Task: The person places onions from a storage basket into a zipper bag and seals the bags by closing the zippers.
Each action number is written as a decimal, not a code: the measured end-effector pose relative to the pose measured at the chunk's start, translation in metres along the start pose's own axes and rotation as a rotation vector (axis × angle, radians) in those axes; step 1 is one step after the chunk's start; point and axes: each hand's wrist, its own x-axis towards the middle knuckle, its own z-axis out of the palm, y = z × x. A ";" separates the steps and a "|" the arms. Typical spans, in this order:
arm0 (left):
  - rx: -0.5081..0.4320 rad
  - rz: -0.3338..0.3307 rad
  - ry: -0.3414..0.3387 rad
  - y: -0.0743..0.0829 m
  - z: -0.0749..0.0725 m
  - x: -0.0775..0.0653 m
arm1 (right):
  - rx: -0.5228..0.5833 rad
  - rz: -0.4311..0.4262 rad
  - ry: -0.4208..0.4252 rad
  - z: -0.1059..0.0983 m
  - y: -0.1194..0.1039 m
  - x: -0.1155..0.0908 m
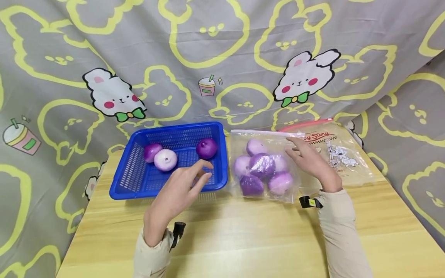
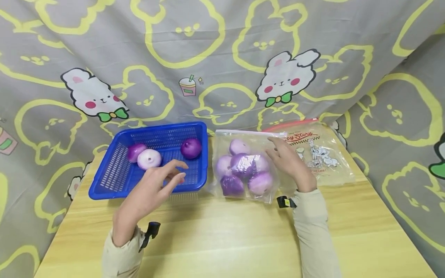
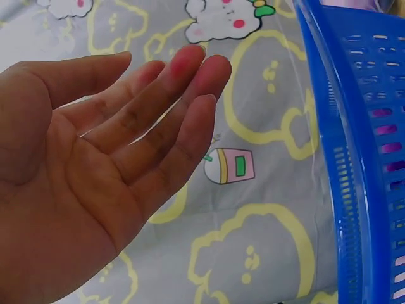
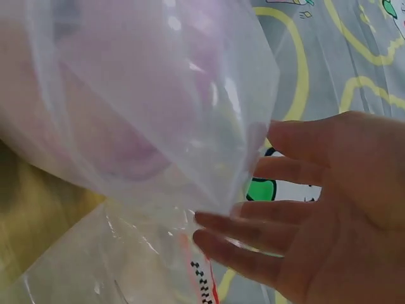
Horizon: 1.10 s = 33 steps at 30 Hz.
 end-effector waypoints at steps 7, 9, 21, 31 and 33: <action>0.010 0.002 0.003 0.000 -0.002 -0.002 | 0.020 -0.073 -0.021 0.009 -0.011 0.009; 0.008 0.004 0.002 0.000 -0.002 -0.003 | 0.014 -0.064 -0.017 0.009 -0.011 0.010; 0.039 0.029 -0.012 0.001 -0.002 -0.001 | -0.097 0.117 -0.104 0.000 0.024 0.002; 0.069 0.006 -0.046 -0.005 0.004 0.001 | -0.137 0.147 -0.177 -0.001 0.037 -0.012; 0.075 0.002 -0.044 -0.008 0.006 0.001 | -0.155 0.139 -0.177 -0.001 0.037 -0.014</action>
